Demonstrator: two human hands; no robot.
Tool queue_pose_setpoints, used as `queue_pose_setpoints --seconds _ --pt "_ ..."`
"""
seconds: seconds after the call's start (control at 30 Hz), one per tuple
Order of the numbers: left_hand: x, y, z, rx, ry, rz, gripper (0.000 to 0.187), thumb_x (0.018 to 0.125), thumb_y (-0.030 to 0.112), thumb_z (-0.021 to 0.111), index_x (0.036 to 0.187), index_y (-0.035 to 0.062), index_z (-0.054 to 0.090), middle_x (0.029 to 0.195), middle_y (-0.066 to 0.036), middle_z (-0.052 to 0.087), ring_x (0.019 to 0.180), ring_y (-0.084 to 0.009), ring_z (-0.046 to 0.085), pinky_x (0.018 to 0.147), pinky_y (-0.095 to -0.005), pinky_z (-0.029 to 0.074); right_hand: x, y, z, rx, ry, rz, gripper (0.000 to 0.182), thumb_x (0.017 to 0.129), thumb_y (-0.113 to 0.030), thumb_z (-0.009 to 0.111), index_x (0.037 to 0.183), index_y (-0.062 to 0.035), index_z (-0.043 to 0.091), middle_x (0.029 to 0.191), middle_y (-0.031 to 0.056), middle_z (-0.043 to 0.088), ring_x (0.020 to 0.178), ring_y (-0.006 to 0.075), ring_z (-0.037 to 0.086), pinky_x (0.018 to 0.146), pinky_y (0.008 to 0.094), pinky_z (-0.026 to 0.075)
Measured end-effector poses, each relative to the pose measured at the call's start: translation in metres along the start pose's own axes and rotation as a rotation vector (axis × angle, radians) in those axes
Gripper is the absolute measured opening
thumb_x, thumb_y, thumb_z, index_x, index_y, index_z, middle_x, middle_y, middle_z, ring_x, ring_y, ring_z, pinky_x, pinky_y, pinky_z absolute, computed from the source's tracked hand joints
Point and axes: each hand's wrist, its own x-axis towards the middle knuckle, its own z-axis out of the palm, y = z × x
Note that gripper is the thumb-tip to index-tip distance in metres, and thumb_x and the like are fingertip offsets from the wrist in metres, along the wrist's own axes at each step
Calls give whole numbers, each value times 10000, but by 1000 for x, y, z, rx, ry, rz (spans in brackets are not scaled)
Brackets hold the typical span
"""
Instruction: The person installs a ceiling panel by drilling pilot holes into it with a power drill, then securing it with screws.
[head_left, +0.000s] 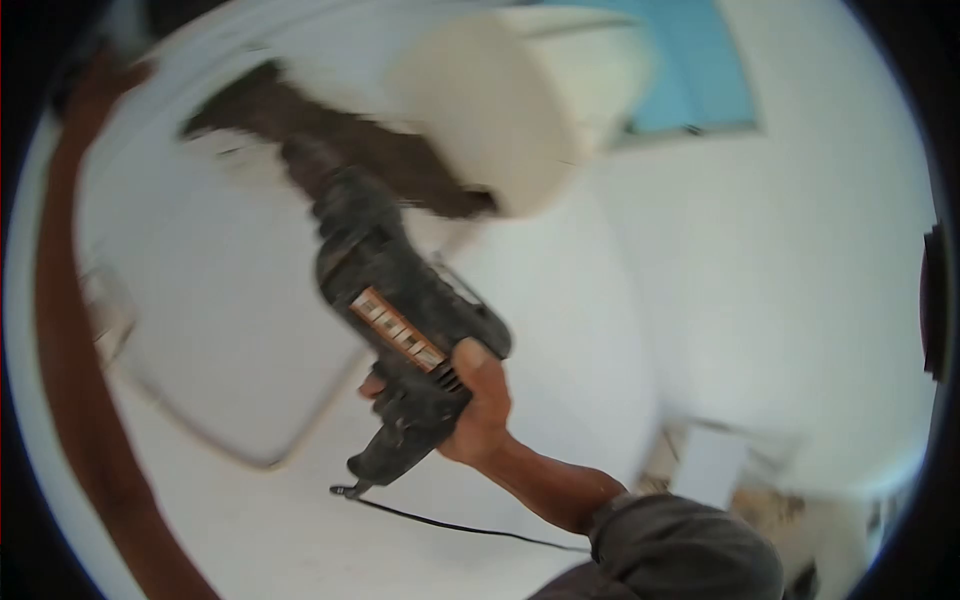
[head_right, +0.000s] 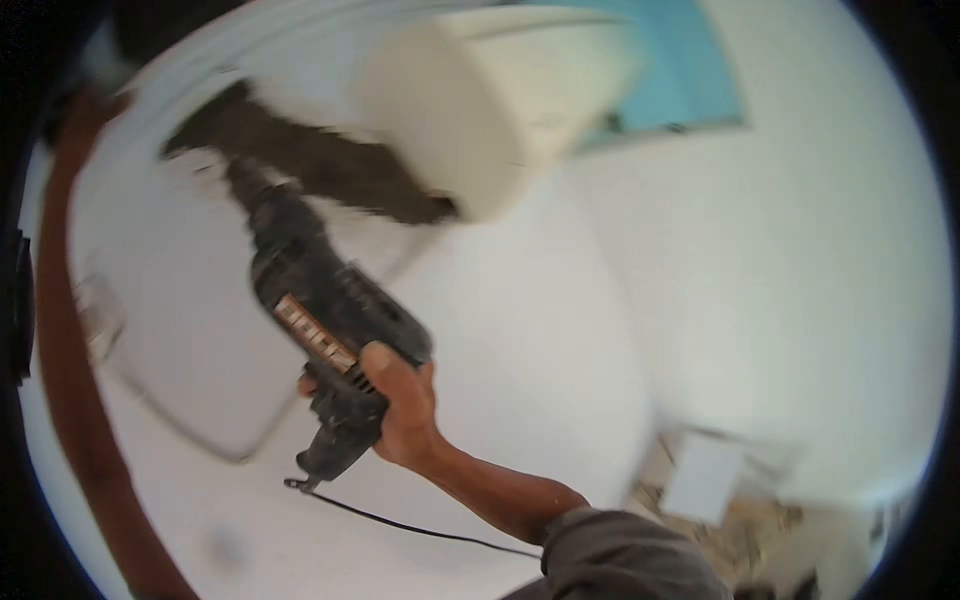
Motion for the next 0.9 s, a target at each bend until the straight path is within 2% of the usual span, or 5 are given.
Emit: queue_pose_setpoints --seconds 0.23,0.43,0.6,0.73,0.9 --pt "-18 56 -5 302 -167 -141 737 737 301 795 1220 -162 485 1152 -319 595 1095 -419 584 943 -459 470 -99 -105 -38 -243 92 -222 764 920 -525 453 1383 68 321 1224 304 523 909 396 663 752 491 576" --pt "-105 224 2 -364 897 151 580 856 282 675 1193 -149 484 1054 -289 629 912 -385 648 813 -428 523 -167 -181 -30 -510 319 -525 779 889 -611 424 1379 -7 377 1098 261 585 822 330 673 736 520 563" --pt "-187 466 30 -2007 144 -157 159 952 105 559 1000 24 687 870 -55 675 692 -132 638 673 -262 525 -222 -222 -22 -528 550 -681 746 865 -602 465 1347 -34 433 1053 236 610 767 297 659 694 511 537" --pt "-190 623 141 -1864 -498 -270 279 910 224 599 1030 -17 672 866 -85 682 721 -174 669 663 -283 518 -266 -246 -35 -661 771 -794 758 849 -619 479 1322 -28 448 974 221 610 739 290 652 653 485 544" --pt "-118 725 255 -1467 -187 -206 207 914 174 573 1038 61 695 1017 -126 664 944 -268 631 803 -381 493 -281 -271 -62 -747 970 -885 771 831 -634 483 1303 -25 456 935 204 607 693 284 640 585 456 541"
